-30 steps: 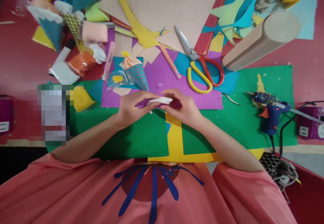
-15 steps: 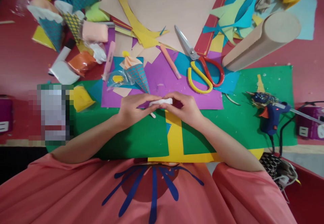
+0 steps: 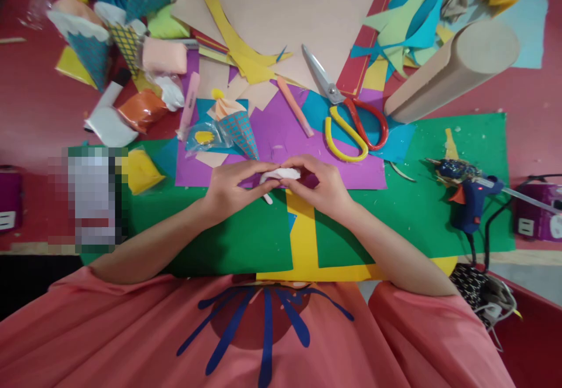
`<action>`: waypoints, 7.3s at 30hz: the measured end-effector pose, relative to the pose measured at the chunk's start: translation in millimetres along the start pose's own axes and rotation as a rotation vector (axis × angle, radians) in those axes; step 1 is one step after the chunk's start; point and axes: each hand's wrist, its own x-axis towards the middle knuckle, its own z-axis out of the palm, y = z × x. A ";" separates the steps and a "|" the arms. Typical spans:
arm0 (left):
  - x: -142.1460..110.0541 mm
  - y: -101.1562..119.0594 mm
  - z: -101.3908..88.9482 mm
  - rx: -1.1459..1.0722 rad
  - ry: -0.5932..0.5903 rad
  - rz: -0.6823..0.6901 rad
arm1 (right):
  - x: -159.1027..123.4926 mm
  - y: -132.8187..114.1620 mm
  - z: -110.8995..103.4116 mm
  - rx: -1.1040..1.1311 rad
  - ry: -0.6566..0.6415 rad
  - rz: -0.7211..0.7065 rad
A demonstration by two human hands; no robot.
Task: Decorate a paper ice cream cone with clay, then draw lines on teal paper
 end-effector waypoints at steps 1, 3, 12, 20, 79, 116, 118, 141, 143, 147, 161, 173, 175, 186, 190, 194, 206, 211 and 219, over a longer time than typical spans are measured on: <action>-0.4 -0.2 0.4 0.000 0.002 -0.004 | 0.1 0.0 0.3 0.000 -0.002 0.001; -1.1 -1.2 1.6 -0.016 0.015 0.004 | 0.2 -0.5 0.8 -0.004 -0.011 0.007; 0.3 -2.9 1.3 -0.065 0.000 0.048 | -0.1 -0.5 -0.5 -0.013 -0.003 -0.039; 1.3 1.2 -0.6 -0.104 0.017 -0.003 | -0.3 0.1 0.7 0.119 -0.016 0.037; -0.7 -3.0 -0.4 -0.046 0.037 -0.029 | -0.8 -2.4 -0.6 -0.044 -0.001 -0.032; -0.1 -4.4 1.8 -0.077 0.058 0.019 | -0.5 -4.5 -1.2 -0.042 -0.009 -0.028; -1.0 -4.5 1.7 -0.053 0.028 -0.013 | -0.3 -4.6 -1.5 -0.041 0.006 -0.017; -0.1 -2.1 1.2 -0.113 0.039 -0.014 | -1.3 -2.3 -0.3 -0.149 -0.001 -0.151; 0.3 -1.7 0.9 -0.095 0.046 -0.008 | -1.0 -1.9 0.1 -0.145 0.008 -0.164; 0.4 -1.8 0.7 -0.056 0.072 -0.003 | -0.7 -1.7 0.8 -0.139 0.039 -0.187; 0.7 -0.6 0.0 -0.044 0.086 0.082 | -1.7 -5.8 0.6 -0.172 0.051 -0.223; -0.2 -0.4 -0.2 -0.047 0.059 0.067 | -2.4 -8.2 -0.1 -0.216 0.040 -0.216; -0.2 -0.5 -0.5 -0.035 0.064 0.090 | -2.1 -8.3 -0.3 -0.210 0.030 -0.209; 1.3 -3.5 1.2 -0.050 0.091 0.121 | -3.4 -5.9 0.6 -0.187 0.025 -0.254; -0.2 -1.8 0.6 -0.048 0.076 0.085 | -3.1 -6.7 -0.1 -0.194 0.051 -0.221; -0.7 -1.3 0.8 -0.027 0.074 0.086 | -3.0 -7.4 -0.6 -0.179 0.023 -0.205; 0.5 -0.7 0.7 -0.055 0.077 0.062 | -2.6 -7.3 -0.7 -0.193 0.034 -0.205; 0.6 -0.8 0.9 -0.052 0.091 0.104 | -3.1 -6.7 0.0 -0.150 0.022 -0.181; 0.9 -1.1 -0.6 -0.005 0.119 0.106 | -1.6 -7.6 -1.5 -0.160 0.037 -0.191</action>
